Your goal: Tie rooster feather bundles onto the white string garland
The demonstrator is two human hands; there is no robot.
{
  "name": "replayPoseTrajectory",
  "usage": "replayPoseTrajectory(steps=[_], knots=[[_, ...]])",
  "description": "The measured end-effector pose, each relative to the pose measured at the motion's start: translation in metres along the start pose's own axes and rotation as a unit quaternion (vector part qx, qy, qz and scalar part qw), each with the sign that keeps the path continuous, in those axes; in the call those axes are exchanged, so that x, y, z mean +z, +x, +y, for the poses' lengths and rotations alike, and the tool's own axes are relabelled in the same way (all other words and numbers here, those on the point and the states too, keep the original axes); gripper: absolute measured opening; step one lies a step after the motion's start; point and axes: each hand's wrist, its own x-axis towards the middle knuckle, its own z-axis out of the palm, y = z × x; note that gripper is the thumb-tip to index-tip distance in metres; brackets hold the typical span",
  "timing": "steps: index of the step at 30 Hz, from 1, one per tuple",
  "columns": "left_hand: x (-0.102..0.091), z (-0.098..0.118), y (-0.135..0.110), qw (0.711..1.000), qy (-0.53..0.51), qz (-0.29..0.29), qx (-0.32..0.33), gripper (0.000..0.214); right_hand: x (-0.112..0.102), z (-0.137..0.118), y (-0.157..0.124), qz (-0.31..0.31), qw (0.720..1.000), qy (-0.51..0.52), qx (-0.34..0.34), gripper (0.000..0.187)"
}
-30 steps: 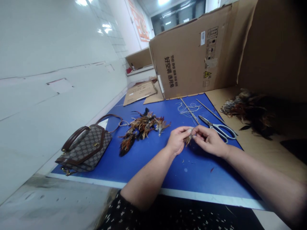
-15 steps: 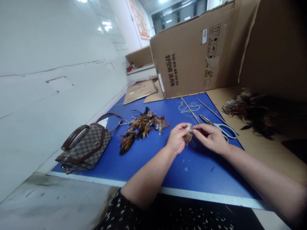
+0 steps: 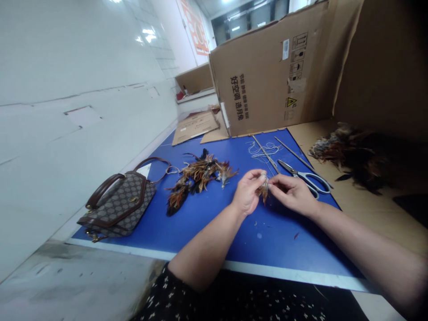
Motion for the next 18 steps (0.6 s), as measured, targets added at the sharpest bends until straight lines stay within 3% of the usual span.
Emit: replayPoseTrajectory(steps=[9,18], knots=[[-0.0007,0.0034,-0.0004,0.999,-0.037,-0.018,-0.015,0.035,0.005,0.0025,-0.008,0.01,0.995,0.087,0.046,0.024],[-0.0032,0.0054,-0.001,0.999,0.032,-0.021,-0.014,0.038,0.0019,-0.0012,-0.0033,0.014,0.994,0.079,0.07,0.029]])
